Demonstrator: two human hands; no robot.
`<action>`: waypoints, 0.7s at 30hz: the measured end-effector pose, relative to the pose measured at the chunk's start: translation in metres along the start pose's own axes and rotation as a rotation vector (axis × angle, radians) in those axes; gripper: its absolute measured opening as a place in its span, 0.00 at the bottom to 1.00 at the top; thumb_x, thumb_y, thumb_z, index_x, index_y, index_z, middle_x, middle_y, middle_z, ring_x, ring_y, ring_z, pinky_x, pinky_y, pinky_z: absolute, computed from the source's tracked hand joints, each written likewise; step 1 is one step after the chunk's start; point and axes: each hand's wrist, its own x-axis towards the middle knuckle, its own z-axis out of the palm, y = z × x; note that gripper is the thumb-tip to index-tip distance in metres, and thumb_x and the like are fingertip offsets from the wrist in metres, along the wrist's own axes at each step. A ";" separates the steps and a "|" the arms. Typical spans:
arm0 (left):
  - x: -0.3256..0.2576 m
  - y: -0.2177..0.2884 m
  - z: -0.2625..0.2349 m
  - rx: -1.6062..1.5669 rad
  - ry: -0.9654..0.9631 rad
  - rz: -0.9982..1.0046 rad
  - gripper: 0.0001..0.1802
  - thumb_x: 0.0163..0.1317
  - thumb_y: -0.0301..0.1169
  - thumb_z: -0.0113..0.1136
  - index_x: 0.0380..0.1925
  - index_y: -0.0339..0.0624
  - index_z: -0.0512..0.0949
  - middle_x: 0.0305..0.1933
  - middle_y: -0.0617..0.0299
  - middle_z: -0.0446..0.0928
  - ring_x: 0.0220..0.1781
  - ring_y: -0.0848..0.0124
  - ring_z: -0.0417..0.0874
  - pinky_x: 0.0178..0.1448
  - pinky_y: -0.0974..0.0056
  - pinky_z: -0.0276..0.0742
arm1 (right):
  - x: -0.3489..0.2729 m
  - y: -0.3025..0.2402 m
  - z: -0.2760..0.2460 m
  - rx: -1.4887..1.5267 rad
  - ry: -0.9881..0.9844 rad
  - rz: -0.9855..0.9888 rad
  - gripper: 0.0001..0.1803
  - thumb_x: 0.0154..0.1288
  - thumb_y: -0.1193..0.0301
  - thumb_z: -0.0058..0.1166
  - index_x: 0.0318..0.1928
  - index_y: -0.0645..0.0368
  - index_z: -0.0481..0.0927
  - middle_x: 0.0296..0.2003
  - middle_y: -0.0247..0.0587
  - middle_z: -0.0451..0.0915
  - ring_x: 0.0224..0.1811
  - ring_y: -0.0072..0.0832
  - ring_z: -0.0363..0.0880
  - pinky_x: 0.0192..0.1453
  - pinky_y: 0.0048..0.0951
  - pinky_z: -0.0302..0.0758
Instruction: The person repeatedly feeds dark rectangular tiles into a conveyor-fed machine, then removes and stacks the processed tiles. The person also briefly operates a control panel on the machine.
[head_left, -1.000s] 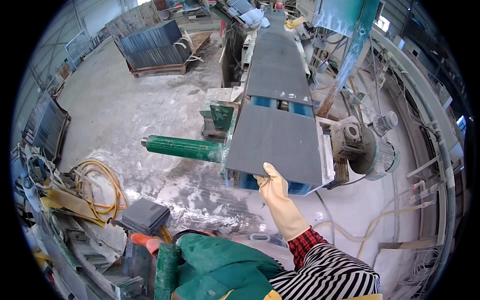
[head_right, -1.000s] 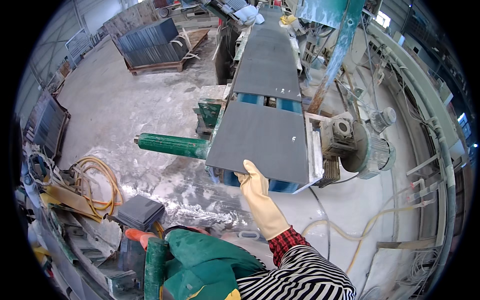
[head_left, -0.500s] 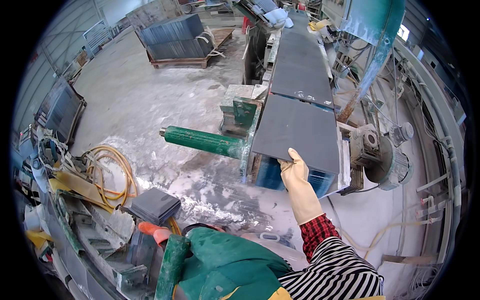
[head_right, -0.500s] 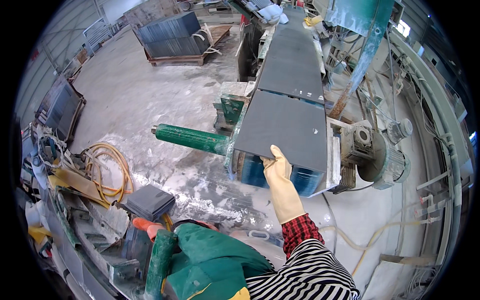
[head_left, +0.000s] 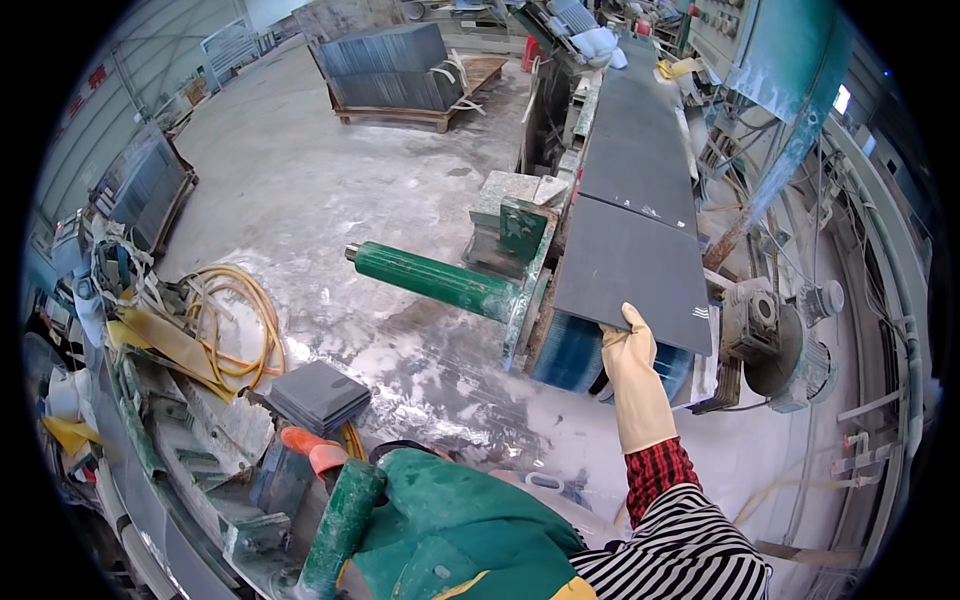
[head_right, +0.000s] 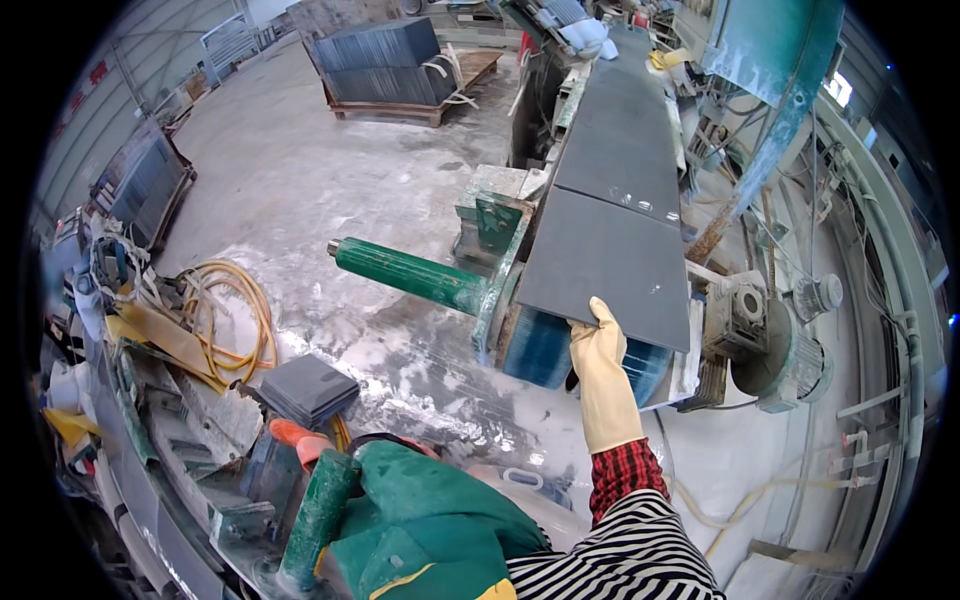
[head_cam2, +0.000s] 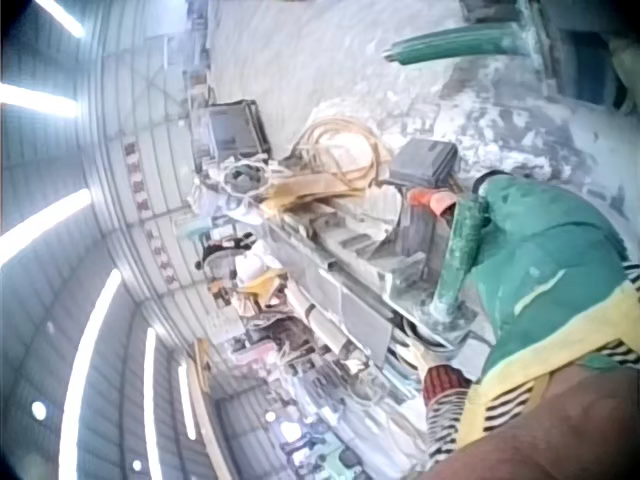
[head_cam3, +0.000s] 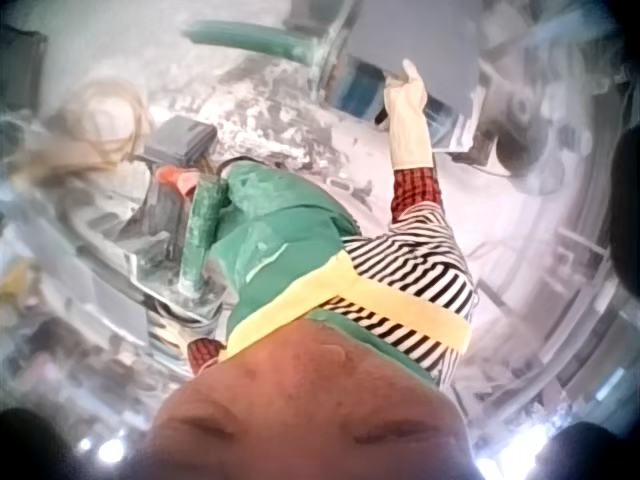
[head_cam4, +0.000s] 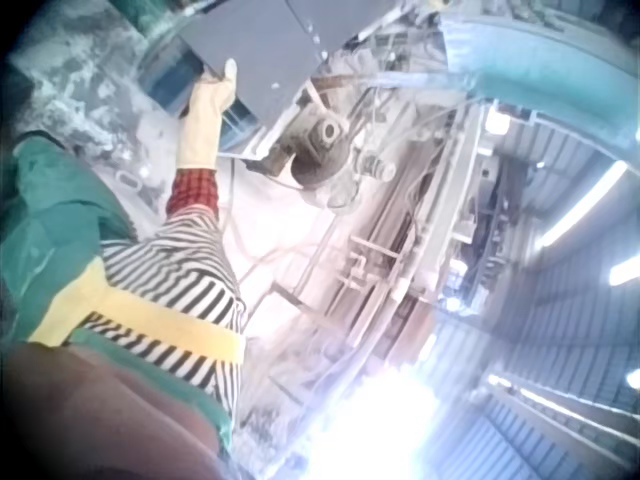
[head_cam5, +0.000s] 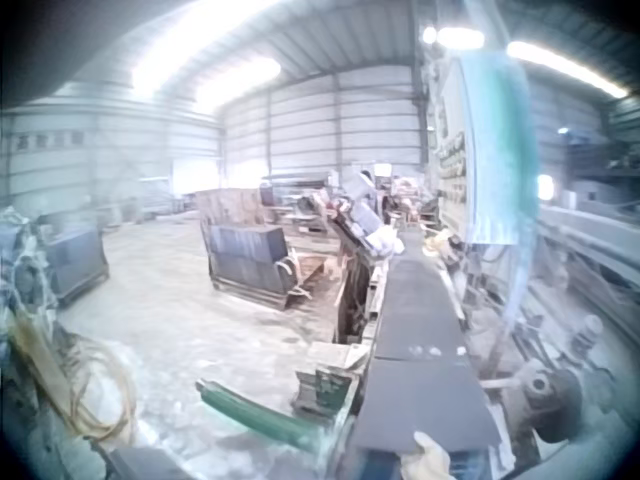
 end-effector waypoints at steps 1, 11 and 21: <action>-0.001 0.000 -0.001 0.004 0.008 -0.006 0.40 0.68 0.55 0.56 0.72 0.45 0.62 0.75 0.48 0.59 0.74 0.54 0.61 0.75 0.52 0.59 | 0.001 0.003 0.000 0.003 0.013 -0.009 0.22 0.66 0.85 0.46 0.61 0.66 0.66 0.56 0.52 0.74 0.53 0.48 0.81 0.52 0.48 0.84; -0.007 -0.014 -0.016 0.018 0.055 -0.069 0.42 0.67 0.57 0.56 0.74 0.46 0.60 0.77 0.48 0.56 0.76 0.54 0.58 0.77 0.51 0.56 | 0.015 0.012 0.008 0.025 0.137 -0.001 0.20 0.67 0.84 0.52 0.59 0.70 0.68 0.55 0.55 0.75 0.52 0.46 0.82 0.50 0.43 0.85; 0.081 -0.163 0.014 -0.164 0.290 -0.182 0.38 0.68 0.46 0.61 0.72 0.40 0.62 0.70 0.44 0.68 0.69 0.50 0.70 0.68 0.52 0.71 | 0.058 -0.032 -0.052 0.283 -0.008 0.786 0.21 0.78 0.59 0.41 0.59 0.61 0.71 0.59 0.43 0.74 0.63 0.34 0.70 0.65 0.35 0.71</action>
